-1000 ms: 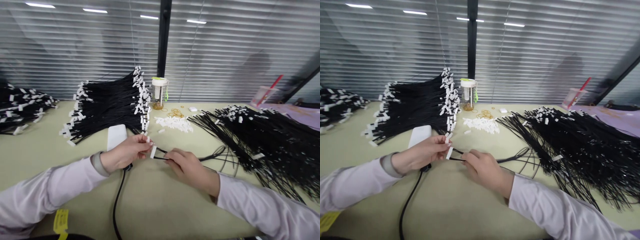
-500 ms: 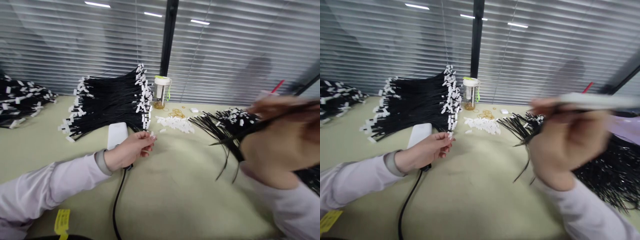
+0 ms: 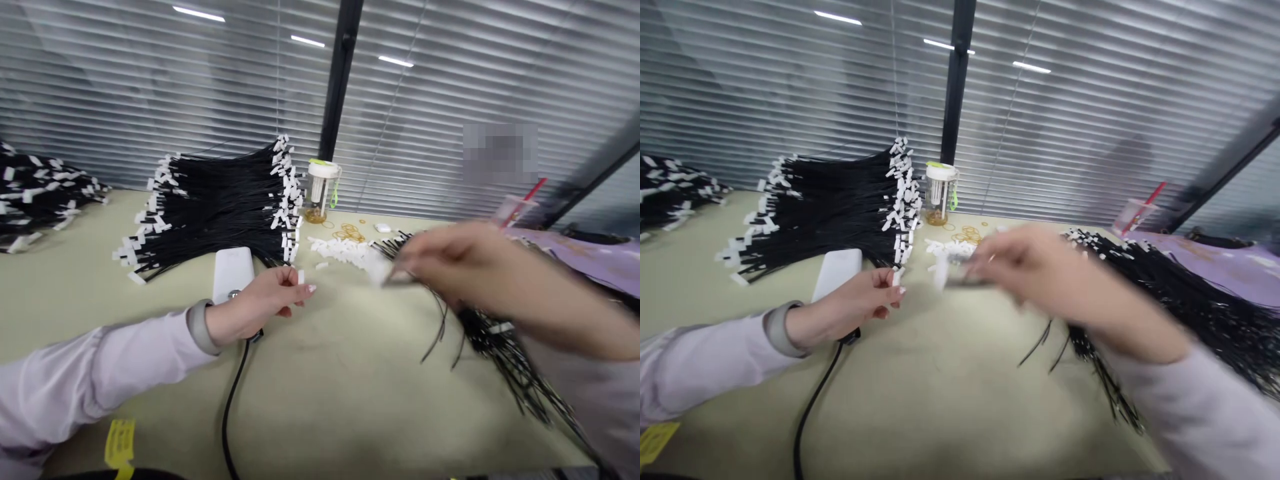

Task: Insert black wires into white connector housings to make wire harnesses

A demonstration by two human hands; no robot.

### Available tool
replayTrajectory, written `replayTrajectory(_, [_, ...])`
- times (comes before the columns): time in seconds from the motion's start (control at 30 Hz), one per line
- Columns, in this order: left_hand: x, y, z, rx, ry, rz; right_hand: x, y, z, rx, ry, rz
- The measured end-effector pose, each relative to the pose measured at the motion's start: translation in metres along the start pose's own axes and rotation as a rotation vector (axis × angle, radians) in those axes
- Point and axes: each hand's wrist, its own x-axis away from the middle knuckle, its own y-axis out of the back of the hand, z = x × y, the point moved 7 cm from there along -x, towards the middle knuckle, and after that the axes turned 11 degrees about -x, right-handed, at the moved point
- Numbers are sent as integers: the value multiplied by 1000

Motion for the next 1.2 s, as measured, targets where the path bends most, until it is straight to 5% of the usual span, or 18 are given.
replayTrajectory(0.07, [2, -4, 2, 53, 19, 27, 7, -45, -10, 104, -30, 336])
replayTrajectory(0.13, [3, -11, 6, 120, 41, 73, 15, -76, -25, 175, -52, 434])
replayTrajectory(0.3, [6, -28, 13, 154, 74, 168, 25, -107, -54, 124, -111, 305])
replayTrajectory(0.7, [7, -32, 22, -57, 189, 102, 39, -105, -48, 543, 115, 115])
replayTrajectory(0.8, [5, -31, 22, -117, 112, 95, 37, -105, -52, 369, 8, 179])
replayTrajectory(1.03, [7, -28, 18, -234, 31, 86, 40, -121, -74, -446, -452, 449])
replayTrajectory(1.2, [13, -36, 12, -237, 5, 139, 43, -122, -78, -579, -596, 462])
